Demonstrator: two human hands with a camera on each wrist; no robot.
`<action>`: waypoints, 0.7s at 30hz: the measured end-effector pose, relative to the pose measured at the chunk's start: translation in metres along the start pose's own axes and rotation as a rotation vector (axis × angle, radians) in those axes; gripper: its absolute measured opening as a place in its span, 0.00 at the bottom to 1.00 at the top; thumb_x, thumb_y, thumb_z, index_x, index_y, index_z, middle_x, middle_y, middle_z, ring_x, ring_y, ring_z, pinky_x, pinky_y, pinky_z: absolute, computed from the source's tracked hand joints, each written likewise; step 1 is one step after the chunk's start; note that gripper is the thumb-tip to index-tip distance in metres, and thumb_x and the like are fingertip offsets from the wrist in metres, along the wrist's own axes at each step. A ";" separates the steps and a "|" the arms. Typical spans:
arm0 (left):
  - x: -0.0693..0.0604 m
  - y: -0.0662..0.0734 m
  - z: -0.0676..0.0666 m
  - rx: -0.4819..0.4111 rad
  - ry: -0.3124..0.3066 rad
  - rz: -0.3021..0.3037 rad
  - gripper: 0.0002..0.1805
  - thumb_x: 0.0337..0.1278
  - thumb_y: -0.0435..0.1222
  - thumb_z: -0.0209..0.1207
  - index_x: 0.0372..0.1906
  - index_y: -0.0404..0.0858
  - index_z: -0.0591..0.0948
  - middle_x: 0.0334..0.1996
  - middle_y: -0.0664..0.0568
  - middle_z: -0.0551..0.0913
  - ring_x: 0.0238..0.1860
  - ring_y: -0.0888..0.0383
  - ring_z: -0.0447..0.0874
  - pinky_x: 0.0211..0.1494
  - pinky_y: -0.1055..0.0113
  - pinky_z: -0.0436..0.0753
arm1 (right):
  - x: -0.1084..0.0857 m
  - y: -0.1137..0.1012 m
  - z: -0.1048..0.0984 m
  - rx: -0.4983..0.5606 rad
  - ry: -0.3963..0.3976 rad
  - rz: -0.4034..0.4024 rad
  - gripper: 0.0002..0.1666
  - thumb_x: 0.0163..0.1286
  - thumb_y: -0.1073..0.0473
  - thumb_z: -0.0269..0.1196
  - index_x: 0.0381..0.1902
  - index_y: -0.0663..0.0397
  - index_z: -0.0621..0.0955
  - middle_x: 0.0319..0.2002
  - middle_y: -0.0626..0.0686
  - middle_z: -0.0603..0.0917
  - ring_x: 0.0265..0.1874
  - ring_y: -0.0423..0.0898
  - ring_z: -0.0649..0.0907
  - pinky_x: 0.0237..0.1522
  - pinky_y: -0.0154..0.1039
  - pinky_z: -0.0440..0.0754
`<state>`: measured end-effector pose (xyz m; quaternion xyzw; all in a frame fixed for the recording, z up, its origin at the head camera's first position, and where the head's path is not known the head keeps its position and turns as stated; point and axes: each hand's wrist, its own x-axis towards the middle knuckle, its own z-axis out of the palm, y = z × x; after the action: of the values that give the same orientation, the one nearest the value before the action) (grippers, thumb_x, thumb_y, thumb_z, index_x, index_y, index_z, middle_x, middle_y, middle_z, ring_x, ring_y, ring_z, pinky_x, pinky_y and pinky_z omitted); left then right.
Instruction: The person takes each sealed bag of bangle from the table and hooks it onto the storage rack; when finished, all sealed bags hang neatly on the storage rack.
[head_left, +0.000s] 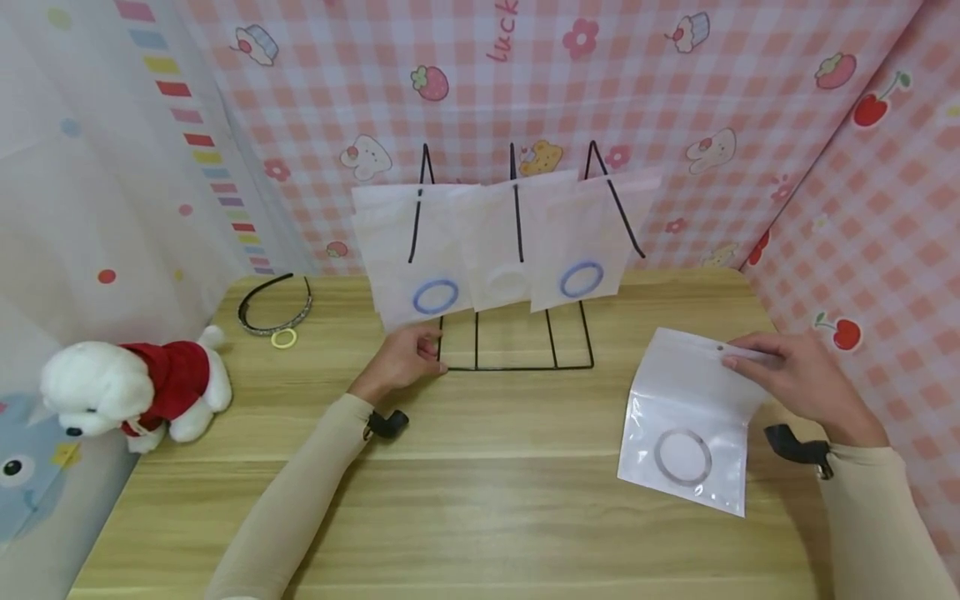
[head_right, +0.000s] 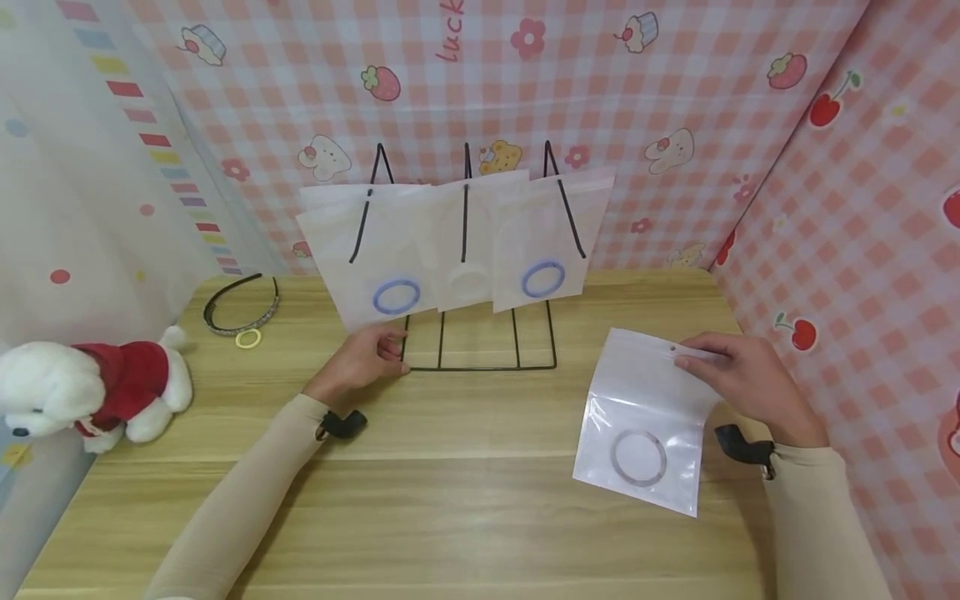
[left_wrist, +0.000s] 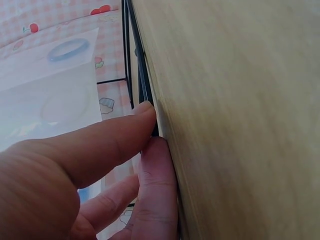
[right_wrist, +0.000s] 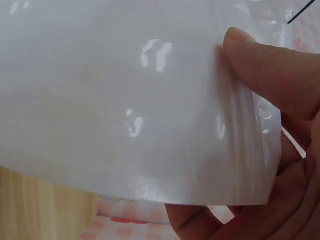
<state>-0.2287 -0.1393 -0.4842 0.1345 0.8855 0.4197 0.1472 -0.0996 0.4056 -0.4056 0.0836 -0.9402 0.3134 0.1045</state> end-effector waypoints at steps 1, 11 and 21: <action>0.000 0.000 0.000 -0.003 -0.001 0.001 0.36 0.57 0.32 0.76 0.71 0.32 0.77 0.48 0.40 0.86 0.48 0.49 0.87 0.55 0.57 0.86 | 0.001 -0.005 -0.001 0.001 0.004 0.013 0.07 0.63 0.62 0.78 0.40 0.52 0.92 0.36 0.50 0.92 0.33 0.24 0.83 0.35 0.17 0.77; -0.001 0.001 -0.001 0.006 0.011 0.013 0.36 0.57 0.32 0.76 0.71 0.31 0.77 0.48 0.39 0.87 0.48 0.49 0.89 0.55 0.58 0.87 | 0.005 -0.045 -0.008 0.083 -0.014 0.104 0.11 0.65 0.55 0.78 0.44 0.51 0.92 0.38 0.28 0.86 0.34 0.32 0.85 0.34 0.25 0.84; -0.001 0.002 -0.001 0.023 0.004 0.016 0.36 0.57 0.32 0.76 0.70 0.31 0.78 0.49 0.39 0.87 0.51 0.47 0.86 0.56 0.56 0.87 | 0.012 -0.078 -0.003 0.134 0.062 -0.142 0.12 0.62 0.69 0.77 0.40 0.48 0.92 0.36 0.33 0.89 0.34 0.30 0.85 0.38 0.20 0.79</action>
<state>-0.2282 -0.1392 -0.4816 0.1422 0.8894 0.4111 0.1405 -0.0929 0.3452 -0.3557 0.1471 -0.9050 0.3700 0.1497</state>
